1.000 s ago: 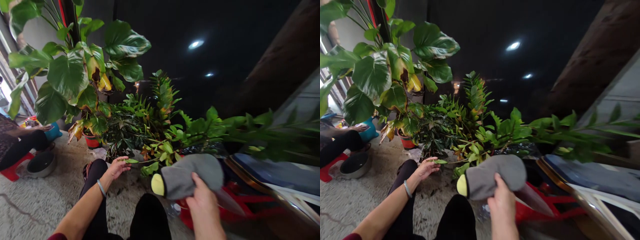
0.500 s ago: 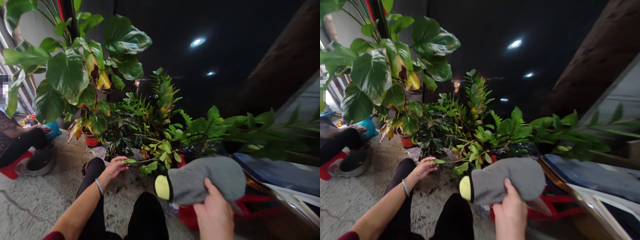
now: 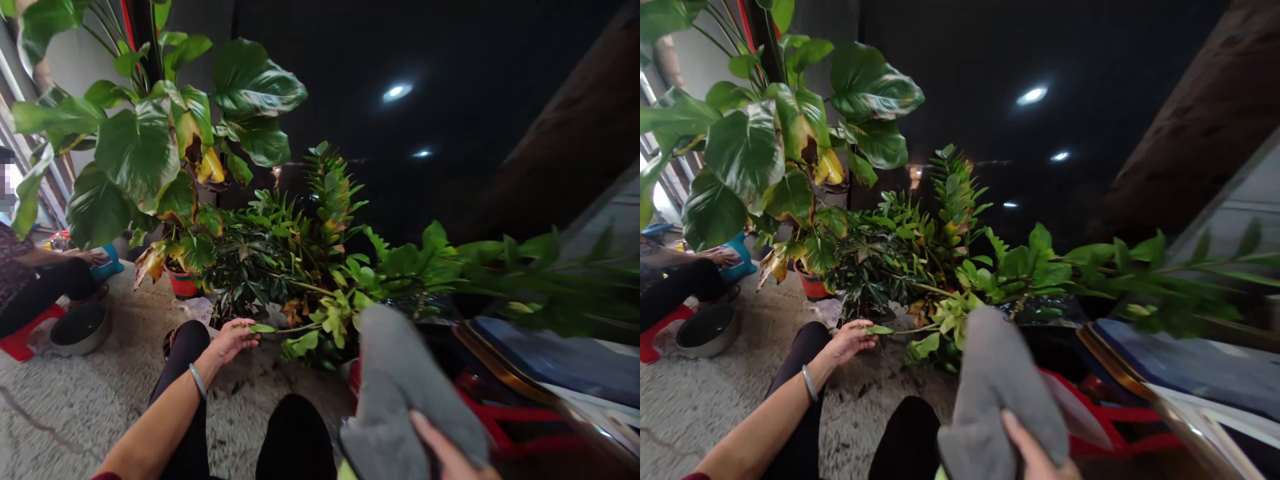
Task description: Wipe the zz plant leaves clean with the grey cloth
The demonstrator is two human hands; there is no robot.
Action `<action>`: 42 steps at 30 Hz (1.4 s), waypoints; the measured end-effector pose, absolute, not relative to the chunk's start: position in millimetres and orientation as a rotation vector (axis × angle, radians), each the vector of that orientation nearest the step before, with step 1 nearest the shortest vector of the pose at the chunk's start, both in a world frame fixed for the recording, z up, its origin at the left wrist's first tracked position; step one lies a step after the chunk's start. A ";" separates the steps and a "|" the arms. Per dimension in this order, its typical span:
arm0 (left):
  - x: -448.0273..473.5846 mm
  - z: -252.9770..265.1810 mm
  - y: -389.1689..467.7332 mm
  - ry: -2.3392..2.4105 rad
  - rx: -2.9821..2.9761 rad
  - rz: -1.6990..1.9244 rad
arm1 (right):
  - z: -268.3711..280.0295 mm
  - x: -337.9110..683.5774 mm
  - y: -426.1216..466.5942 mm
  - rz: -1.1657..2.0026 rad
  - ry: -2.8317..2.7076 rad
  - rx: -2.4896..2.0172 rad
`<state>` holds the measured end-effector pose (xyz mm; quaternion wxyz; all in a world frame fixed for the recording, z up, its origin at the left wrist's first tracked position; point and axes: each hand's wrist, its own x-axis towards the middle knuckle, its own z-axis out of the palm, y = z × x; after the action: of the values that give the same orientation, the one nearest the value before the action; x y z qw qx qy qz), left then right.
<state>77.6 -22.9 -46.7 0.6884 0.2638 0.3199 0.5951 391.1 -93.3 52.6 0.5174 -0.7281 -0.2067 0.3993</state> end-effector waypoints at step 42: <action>32.3 -40.9 -5.8 0.958 0.659 1.500 | 65.3 216.8 -72.4 1.585 -0.846 -1.293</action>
<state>32.3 -5.8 -40.9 0.5827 0.2821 0.4102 0.6424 216.8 -72.4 65.3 0.4476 -0.5222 -0.3419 0.6403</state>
